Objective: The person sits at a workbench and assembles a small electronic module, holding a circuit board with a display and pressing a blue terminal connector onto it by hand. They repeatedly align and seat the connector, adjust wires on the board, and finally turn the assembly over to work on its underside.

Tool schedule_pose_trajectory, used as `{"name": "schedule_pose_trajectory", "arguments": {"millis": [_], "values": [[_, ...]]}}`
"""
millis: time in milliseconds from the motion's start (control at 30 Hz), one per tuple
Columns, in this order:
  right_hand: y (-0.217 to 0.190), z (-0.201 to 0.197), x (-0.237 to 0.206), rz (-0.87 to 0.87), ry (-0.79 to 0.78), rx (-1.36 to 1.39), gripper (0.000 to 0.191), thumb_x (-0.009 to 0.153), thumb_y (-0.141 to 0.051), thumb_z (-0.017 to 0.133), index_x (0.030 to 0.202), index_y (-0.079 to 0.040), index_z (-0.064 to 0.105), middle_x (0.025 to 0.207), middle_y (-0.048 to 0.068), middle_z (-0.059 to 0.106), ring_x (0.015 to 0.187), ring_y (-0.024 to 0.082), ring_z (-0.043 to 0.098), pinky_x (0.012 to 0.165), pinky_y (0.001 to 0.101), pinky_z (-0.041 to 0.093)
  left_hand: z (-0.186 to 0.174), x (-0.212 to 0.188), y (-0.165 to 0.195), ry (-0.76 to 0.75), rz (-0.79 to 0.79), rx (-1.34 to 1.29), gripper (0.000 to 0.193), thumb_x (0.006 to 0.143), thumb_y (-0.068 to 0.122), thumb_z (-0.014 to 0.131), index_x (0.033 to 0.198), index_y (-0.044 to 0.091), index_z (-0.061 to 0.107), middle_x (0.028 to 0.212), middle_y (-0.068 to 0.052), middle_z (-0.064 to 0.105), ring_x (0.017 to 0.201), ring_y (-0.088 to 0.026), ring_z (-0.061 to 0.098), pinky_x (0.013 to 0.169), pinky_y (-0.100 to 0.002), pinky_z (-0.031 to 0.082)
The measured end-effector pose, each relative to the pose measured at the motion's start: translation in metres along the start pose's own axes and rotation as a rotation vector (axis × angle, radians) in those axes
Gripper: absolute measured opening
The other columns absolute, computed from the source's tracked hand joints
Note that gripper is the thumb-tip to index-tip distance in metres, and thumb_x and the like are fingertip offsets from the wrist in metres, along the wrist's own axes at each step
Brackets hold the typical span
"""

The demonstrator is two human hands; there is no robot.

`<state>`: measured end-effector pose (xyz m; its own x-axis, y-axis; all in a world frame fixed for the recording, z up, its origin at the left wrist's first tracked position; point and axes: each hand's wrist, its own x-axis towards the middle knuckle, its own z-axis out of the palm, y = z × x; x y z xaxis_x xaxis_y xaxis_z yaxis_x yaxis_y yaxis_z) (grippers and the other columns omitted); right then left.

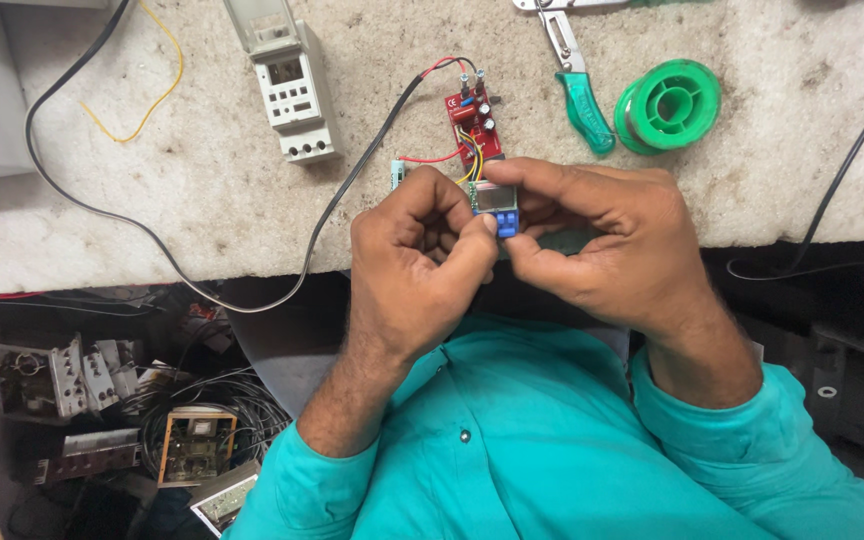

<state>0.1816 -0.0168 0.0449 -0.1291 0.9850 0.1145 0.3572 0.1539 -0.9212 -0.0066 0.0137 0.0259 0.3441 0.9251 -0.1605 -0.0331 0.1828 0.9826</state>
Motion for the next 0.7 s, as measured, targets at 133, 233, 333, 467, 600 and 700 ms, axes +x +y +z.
{"name": "schedule_pose_trajectory", "arguments": {"millis": [133, 233, 333, 467, 600, 700], "values": [[0.0001, 0.0004, 0.0004, -0.017, 0.003, -0.015, 0.046, 0.088, 0.002, 0.076, 0.133, -0.002, 0.068, 0.107, 0.009, 0.078, 0.095, 0.012, 0.077, 0.085, 0.0255, 0.064, 0.0021, 0.0001, -0.0005, 0.015, 0.031, 0.046, 0.015, 0.093, 0.003, 0.069, 0.083, 0.002, 0.057, 0.073, 0.005, 0.059, 0.065, 0.002, 0.052, 0.053, -0.018, 0.041], [0.0002, 0.0002, 0.0001, -0.005, 0.006, 0.003, 0.046, 0.088, 0.002, 0.075, 0.133, -0.002, 0.068, 0.107, 0.009, 0.078, 0.095, 0.012, 0.076, 0.085, 0.0256, 0.064, 0.0008, -0.0005, -0.0003, 0.003, 0.027, 0.042, 0.015, 0.092, 0.003, 0.069, 0.083, 0.003, 0.057, 0.072, 0.006, 0.06, 0.064, 0.002, 0.054, 0.054, -0.017, 0.043], [0.0, -0.0008, -0.0007, -0.007, -0.003, -0.014, 0.046, 0.087, 0.002, 0.075, 0.132, -0.002, 0.068, 0.106, 0.009, 0.078, 0.094, 0.012, 0.076, 0.085, 0.0257, 0.064, 0.0003, -0.0008, -0.0005, -0.008, 0.051, 0.032, 0.019, 0.092, 0.003, 0.07, 0.082, 0.004, 0.054, 0.073, 0.007, 0.057, 0.064, 0.003, 0.05, 0.053, -0.017, 0.04], [0.0009, 0.0007, -0.0008, -0.009, -0.002, 0.001, 0.046, 0.088, 0.001, 0.076, 0.133, -0.002, 0.068, 0.109, 0.009, 0.077, 0.096, 0.012, 0.076, 0.086, 0.0258, 0.064, 0.0045, 0.0011, -0.0024, 0.056, 0.063, 0.106, 0.025, 0.091, 0.004, 0.074, 0.078, 0.004, 0.052, 0.07, 0.007, 0.055, 0.063, 0.003, 0.048, 0.051, -0.018, 0.039], [0.0014, 0.0001, -0.0009, -0.01, 0.003, -0.011, 0.046, 0.088, 0.001, 0.076, 0.133, -0.002, 0.068, 0.107, 0.009, 0.078, 0.095, 0.012, 0.076, 0.085, 0.0255, 0.064, 0.0037, 0.001, -0.0021, 0.039, 0.068, 0.122, 0.025, 0.09, 0.004, 0.074, 0.078, 0.005, 0.052, 0.07, 0.007, 0.053, 0.063, 0.003, 0.048, 0.051, -0.018, 0.039], [0.0012, -0.0002, -0.0007, -0.006, 0.006, -0.011, 0.046, 0.087, 0.001, 0.077, 0.132, -0.002, 0.068, 0.107, 0.009, 0.078, 0.095, 0.012, 0.076, 0.084, 0.0252, 0.064, 0.0038, 0.0018, -0.0012, 0.042, 0.053, 0.127, 0.024, 0.09, 0.004, 0.074, 0.078, 0.005, 0.052, 0.07, 0.007, 0.054, 0.063, 0.003, 0.049, 0.051, -0.018, 0.04]]}}
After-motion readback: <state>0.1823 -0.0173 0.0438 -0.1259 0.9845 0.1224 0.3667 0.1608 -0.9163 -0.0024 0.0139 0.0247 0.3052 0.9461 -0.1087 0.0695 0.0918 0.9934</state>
